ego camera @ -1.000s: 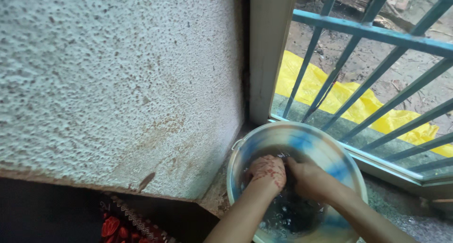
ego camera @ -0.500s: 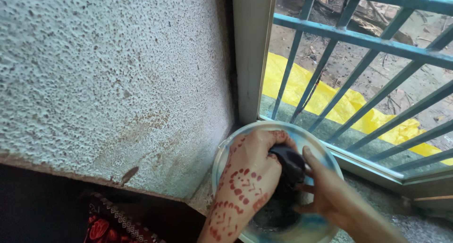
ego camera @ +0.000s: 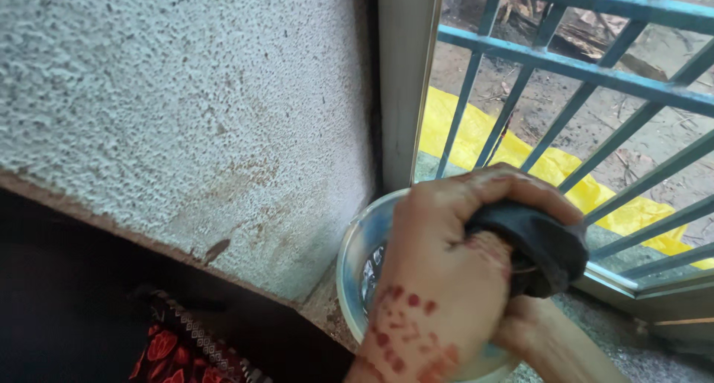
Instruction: The person wipes a window sill and frame with a cloth, periodically rinsing the cloth in a bucket of water.
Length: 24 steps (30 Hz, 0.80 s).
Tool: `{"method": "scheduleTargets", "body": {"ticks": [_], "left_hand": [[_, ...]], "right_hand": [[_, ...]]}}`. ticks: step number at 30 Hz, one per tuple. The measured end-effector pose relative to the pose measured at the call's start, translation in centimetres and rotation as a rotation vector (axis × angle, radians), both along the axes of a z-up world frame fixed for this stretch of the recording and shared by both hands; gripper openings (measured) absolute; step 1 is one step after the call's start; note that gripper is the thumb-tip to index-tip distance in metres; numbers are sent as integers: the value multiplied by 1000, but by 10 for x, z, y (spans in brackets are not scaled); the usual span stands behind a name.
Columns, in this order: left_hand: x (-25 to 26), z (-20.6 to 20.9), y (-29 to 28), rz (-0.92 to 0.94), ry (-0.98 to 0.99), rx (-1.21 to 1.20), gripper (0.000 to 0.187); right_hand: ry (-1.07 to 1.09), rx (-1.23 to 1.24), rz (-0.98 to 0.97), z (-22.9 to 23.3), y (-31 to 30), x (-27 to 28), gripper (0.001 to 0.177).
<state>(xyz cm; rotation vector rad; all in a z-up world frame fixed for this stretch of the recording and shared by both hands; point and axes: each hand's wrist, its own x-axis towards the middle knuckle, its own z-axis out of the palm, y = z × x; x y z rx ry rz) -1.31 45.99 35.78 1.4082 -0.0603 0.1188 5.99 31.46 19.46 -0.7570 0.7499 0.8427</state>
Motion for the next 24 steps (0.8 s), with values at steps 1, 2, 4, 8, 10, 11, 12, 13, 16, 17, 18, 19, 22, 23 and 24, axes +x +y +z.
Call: {"method": "scheduleTargets", "body": {"ticks": [1, 2, 4, 8, 10, 11, 12, 13, 16, 17, 18, 19, 22, 23, 24], "left_hand": [[0, -8, 4, 28, -43, -4, 47], [1, -18, 9, 51, -88, -7, 49], [5, -43, 20, 109, 201, -511, 37], [7, -108, 46, 250, 228, -734, 38], [9, -140, 49, 278, 310, -765, 45], [10, -153, 45, 277, 373, -754, 51], [9, -164, 40, 274, 438, -743, 59], [9, -172, 33, 322, 492, -630, 70], [10, -178, 18, 335, 613, -531, 94], [9, -175, 14, 260, 631, -660, 98], [9, -171, 11, 180, 647, -787, 103], [9, -168, 11, 145, 618, -898, 101], [6, -159, 14, 122, 551, -1106, 91], [7, -157, 16, 171, 544, -1089, 86], [10, -155, 18, 220, 538, -1072, 81]], "right_hand": [[-18, 36, -53, -3, -1, -1, 47], [-25, 43, -60, -7, -2, 0, 43], [-42, 52, -75, -16, -5, 2, 35], [-45, -52, 5, -38, -15, 4, 33], [-53, 10, 43, -44, -19, 4, 34], [-51, 18, 77, -44, -21, 6, 40], [-46, 27, 108, -41, -21, 6, 46], [-40, 35, 140, -37, -18, 4, 53], [-52, -106, 48, -13, -11, -5, 45], [-61, -114, 86, -7, -7, -7, 48], [-72, -122, 122, -3, -4, -8, 52], [-82, -130, 158, -1, -3, -8, 55], [-168, 143, 241, -5, -9, -5, 59], [-157, 42, 261, -8, -12, -5, 62], [-144, -61, 280, -10, -15, -4, 65]]}}
